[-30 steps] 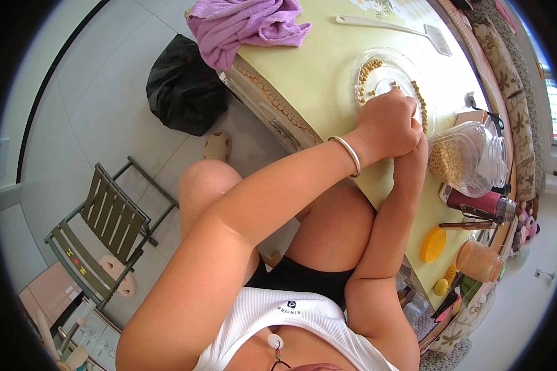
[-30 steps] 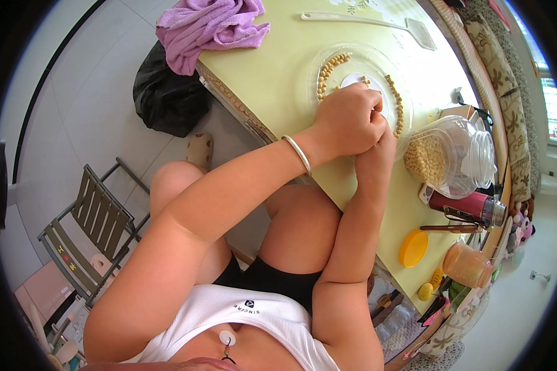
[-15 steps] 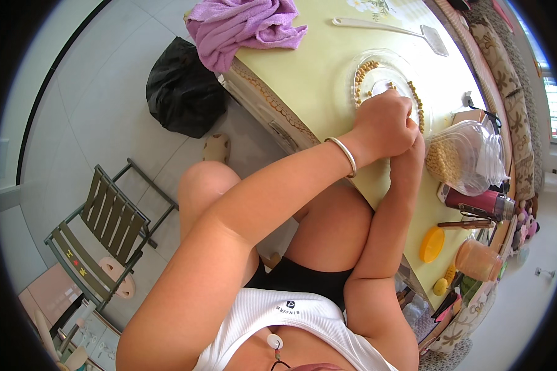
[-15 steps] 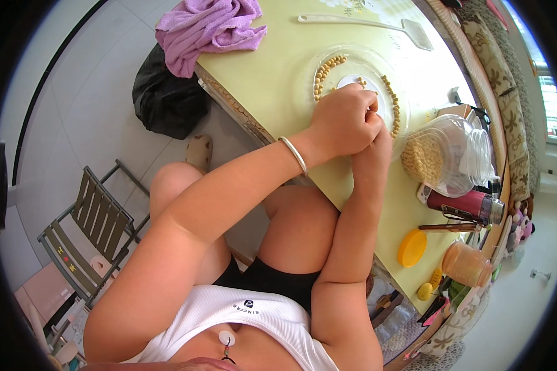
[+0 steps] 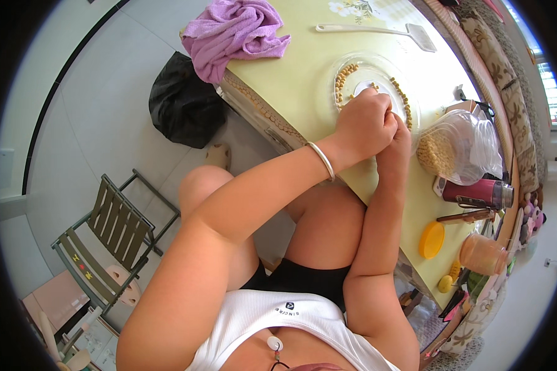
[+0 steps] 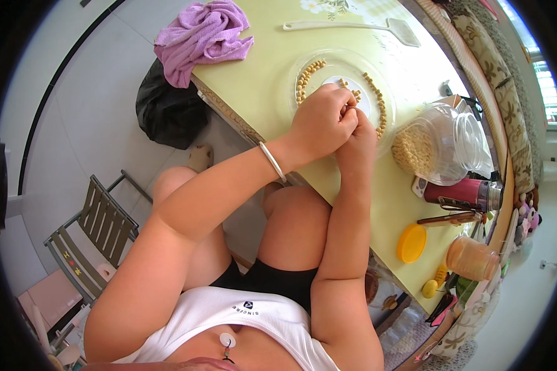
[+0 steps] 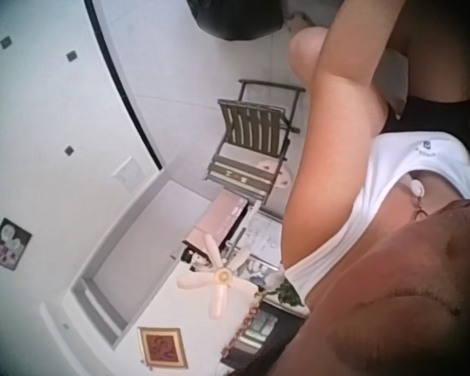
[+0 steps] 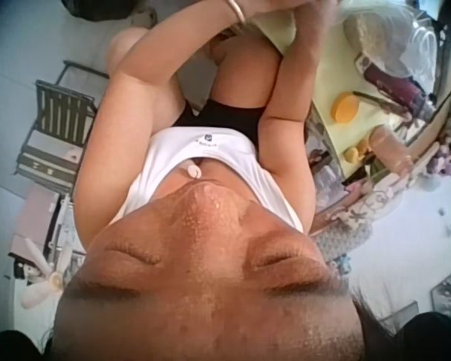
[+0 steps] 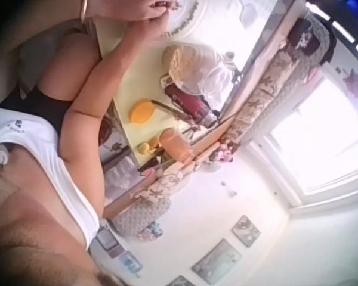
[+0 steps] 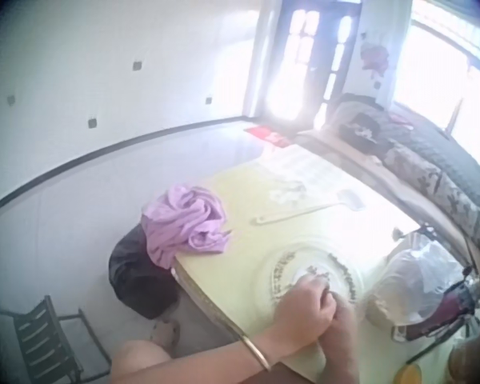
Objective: The person sits on the floor and peels the skins off peanuts by hand. They pick up peanuts from a clear plate, remove the outer shells, and place the peeled kernels back onto the plate. The process is repeated continuously throughout the clip.
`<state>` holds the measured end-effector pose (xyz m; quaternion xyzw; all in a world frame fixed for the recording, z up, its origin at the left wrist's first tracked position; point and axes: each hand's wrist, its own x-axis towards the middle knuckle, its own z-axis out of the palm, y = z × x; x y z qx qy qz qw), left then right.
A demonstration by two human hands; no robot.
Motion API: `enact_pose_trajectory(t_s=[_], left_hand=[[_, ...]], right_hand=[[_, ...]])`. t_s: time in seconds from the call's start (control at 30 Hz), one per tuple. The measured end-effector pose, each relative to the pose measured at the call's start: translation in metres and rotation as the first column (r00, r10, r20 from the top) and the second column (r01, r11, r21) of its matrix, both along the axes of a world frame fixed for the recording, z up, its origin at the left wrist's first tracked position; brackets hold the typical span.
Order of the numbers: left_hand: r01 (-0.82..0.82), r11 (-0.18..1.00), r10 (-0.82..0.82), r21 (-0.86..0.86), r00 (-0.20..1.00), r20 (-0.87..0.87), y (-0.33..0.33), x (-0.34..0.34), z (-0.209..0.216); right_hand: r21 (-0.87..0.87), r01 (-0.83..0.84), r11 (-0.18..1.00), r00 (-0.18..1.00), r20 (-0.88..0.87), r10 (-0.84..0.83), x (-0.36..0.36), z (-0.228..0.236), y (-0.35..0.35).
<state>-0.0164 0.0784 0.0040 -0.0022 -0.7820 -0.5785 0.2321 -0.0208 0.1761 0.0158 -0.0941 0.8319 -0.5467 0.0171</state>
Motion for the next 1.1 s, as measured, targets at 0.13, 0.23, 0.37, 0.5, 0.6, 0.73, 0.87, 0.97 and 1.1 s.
enact_pose_trajectory(t_s=[0.13,0.23,0.37,0.5,0.6,0.73,0.87,0.97,1.1], left_hand=[[0.010,0.999,-0.010,-0.038,1.000,-0.006,0.001,0.004,0.002],[0.010,0.999,-0.011,-0.031,1.000,-0.016,0.002,0.008,0.002],[0.009,1.000,-0.009,-0.011,1.000,-0.024,-0.001,0.012,0.002],[0.025,1.000,-0.025,-0.015,1.000,-0.018,-0.001,0.013,0.001],[0.024,0.999,-0.025,-0.024,0.999,-0.025,-0.003,0.014,0.000],[0.034,0.999,-0.034,-0.003,0.998,-0.045,-0.010,0.016,0.003],[0.096,0.992,-0.094,0.078,0.995,-0.027,-0.012,0.016,0.009],[0.134,0.977,-0.136,0.166,0.991,0.000,-0.014,0.018,0.012],[0.156,0.977,-0.159,0.147,0.987,0.010,-0.015,0.020,0.014]], right_hand=[[-0.005,0.013,1.000,1.000,-0.019,-0.013,-0.002,-0.004,0.004],[-0.031,0.011,0.999,1.000,-0.028,-0.012,-0.004,-0.008,0.006],[-0.027,0.011,1.000,1.000,-0.004,-0.011,0.000,-0.002,0.001],[-0.069,-0.007,0.998,1.000,0.012,0.008,0.001,-0.002,0.001],[-0.070,-0.017,0.997,0.999,0.027,0.019,0.003,0.002,-0.001],[-0.094,-0.054,0.994,0.998,0.027,0.057,0.003,0.002,-0.004],[-0.187,-0.065,0.980,0.995,0.066,0.079,0.003,0.002,-0.002],[-0.236,-0.066,0.970,0.993,0.083,0.088,0.001,-0.003,-0.002],[-0.289,-0.045,0.956,0.981,0.170,0.097,-0.001,-0.002,0.002]])
